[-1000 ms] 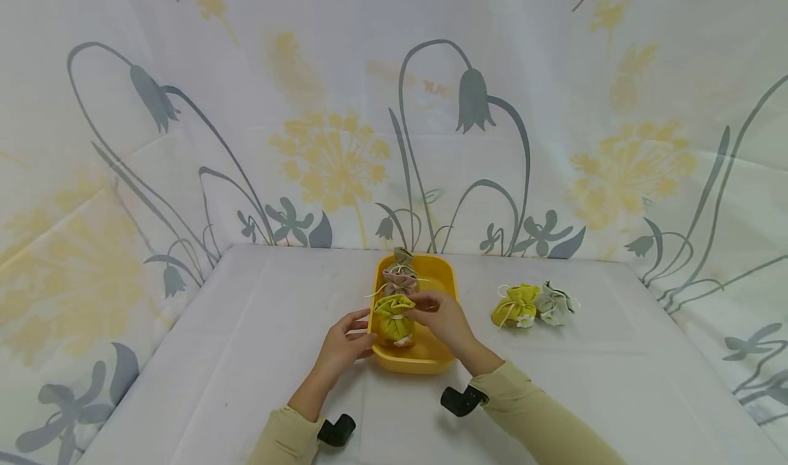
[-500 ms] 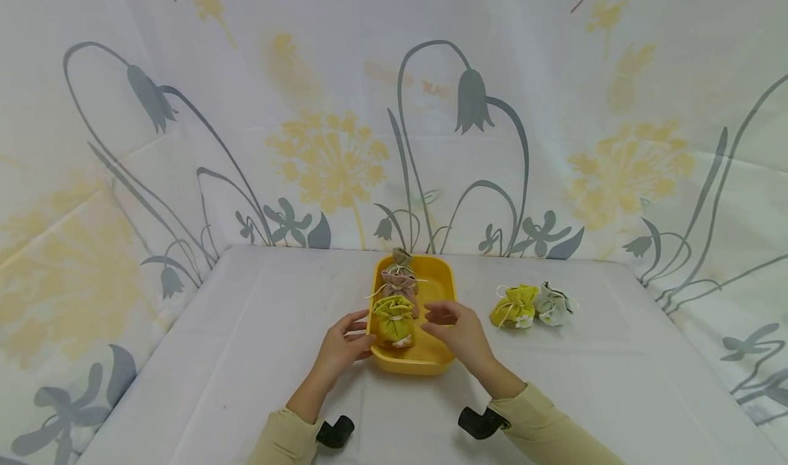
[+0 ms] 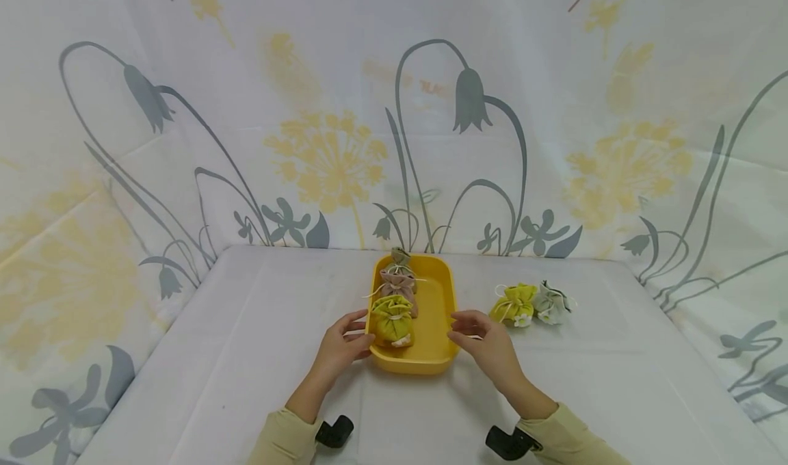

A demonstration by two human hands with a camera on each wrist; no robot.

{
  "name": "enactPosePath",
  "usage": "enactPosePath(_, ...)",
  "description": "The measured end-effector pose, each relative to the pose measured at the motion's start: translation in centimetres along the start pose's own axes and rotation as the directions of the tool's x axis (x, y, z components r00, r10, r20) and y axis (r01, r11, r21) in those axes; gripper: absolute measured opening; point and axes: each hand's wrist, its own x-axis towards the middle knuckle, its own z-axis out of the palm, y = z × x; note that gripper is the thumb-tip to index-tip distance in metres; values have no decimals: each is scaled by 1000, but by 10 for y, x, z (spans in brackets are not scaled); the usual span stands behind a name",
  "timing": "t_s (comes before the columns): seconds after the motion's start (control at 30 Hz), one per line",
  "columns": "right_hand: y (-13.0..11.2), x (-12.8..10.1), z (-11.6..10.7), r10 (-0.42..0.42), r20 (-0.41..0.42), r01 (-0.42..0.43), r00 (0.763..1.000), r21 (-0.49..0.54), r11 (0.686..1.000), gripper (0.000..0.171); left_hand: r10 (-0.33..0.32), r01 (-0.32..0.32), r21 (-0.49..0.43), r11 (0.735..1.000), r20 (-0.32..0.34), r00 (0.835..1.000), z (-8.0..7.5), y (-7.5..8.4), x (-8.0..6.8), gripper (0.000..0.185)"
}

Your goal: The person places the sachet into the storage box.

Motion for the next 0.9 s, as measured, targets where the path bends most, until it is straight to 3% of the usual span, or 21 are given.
enactPosePath(0.33, 11, -3, -23, 12, -70, -12, 997, -4, 1000, 31, -5, 5, 11, 1000, 1, 1000, 0, -2, 2, 50)
enactPosePath(0.57, 19, -3, -35, 13, -98, -16, 995, -29, 999, 34, -12, 12, 3, 1000, -8, 1000, -2, -30, 20, 54)
enactPosePath(0.9, 30, -4, -53, -6, -153, -5, 988, -67, 998, 36, -15, 15, 14, 1000, 0, 1000, 0, 0, 1, 51)
